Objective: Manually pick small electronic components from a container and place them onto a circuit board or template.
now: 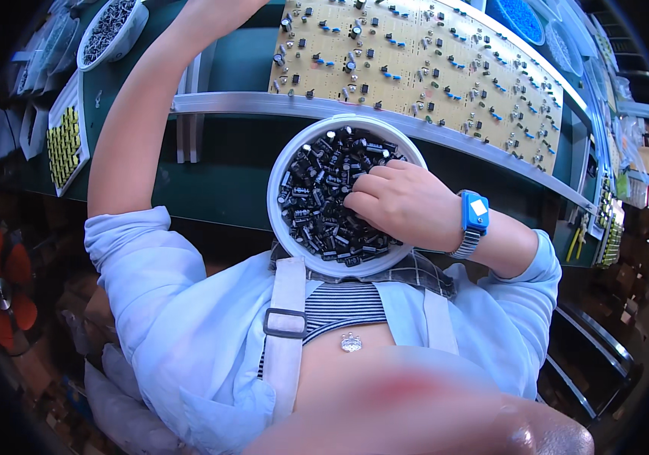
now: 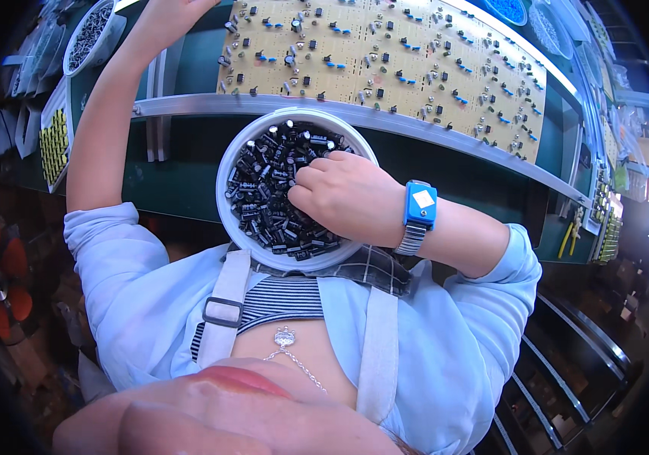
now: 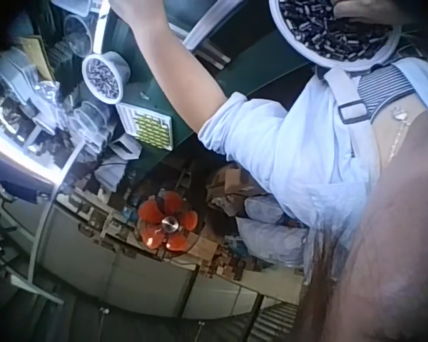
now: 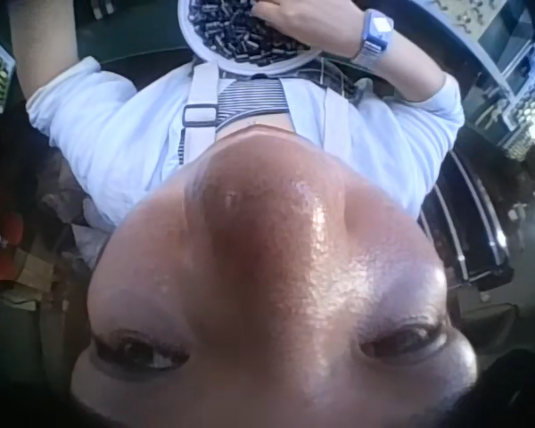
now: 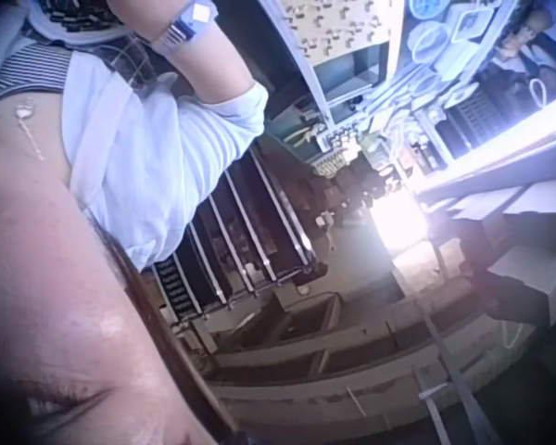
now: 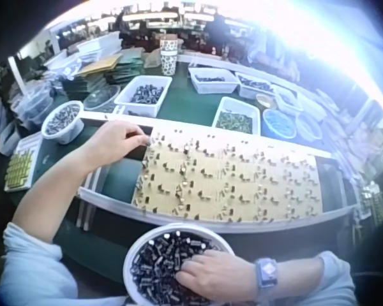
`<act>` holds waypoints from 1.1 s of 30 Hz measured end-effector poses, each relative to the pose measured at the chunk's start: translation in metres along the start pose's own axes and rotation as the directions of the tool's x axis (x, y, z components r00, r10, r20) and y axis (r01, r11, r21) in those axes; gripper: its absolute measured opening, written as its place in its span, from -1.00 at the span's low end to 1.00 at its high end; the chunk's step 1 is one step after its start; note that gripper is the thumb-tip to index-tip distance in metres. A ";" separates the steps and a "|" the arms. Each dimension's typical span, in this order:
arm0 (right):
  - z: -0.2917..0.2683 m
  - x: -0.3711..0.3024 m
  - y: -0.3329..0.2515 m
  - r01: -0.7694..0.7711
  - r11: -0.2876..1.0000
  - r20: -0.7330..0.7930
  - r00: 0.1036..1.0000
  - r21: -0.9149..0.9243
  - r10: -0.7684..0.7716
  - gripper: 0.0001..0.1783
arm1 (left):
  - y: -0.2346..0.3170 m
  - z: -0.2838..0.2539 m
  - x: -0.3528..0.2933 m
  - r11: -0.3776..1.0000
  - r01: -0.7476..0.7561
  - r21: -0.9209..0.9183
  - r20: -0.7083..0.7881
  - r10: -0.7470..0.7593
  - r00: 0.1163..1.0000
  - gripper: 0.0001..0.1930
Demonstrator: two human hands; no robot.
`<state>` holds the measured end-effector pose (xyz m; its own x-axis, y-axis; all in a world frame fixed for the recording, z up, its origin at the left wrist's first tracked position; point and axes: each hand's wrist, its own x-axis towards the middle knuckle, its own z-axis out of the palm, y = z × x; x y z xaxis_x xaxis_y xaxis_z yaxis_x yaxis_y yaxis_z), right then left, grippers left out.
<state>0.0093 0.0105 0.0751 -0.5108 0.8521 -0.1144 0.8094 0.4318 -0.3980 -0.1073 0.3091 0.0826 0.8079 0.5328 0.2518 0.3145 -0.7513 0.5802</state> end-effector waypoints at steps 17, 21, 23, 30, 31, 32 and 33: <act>-0.022 0.005 0.013 0.045 0.988 -0.405 0.914 0.149 0.019 -0.67 | -0.009 0.017 0.001 0.893 -0.427 -0.143 -0.211 0.394 0.894 -0.77; -0.052 0.016 0.055 -0.076 0.951 -0.565 0.789 0.299 0.241 -0.61 | 0.033 0.011 -0.015 0.900 -0.435 0.027 -0.220 0.429 0.876 -0.78; -0.074 0.036 0.082 -0.125 0.902 -0.635 0.670 0.413 0.384 -0.77 | 0.056 0.013 -0.037 0.896 -0.431 0.107 -0.022 0.435 0.900 -0.82; -0.101 0.081 0.182 -0.369 0.889 -0.600 0.657 0.271 0.455 -0.76 | 0.105 0.056 -0.129 0.728 -0.656 -0.200 0.463 0.660 0.592 -0.87; -0.102 0.087 0.184 -0.437 0.866 -0.553 0.672 0.242 0.493 -0.75 | 0.105 0.056 -0.133 0.713 -0.674 -0.194 0.475 0.669 0.572 -0.88; -0.103 0.090 0.185 -0.436 0.868 -0.547 0.678 0.238 0.491 -0.75 | 0.105 0.056 -0.136 0.696 -0.692 -0.190 0.487 0.679 0.550 -0.89; -0.104 0.093 0.186 -0.453 0.861 -0.531 0.683 0.231 0.502 -0.75 | 0.105 0.057 -0.139 0.699 -0.689 -0.192 0.482 0.678 0.554 -0.89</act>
<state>0.1428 0.2007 0.0851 0.2109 0.9558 0.2050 0.8613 -0.0825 -0.5013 -0.1580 0.1340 0.0645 0.9015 -0.4021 0.1598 -0.4321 -0.8176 0.3805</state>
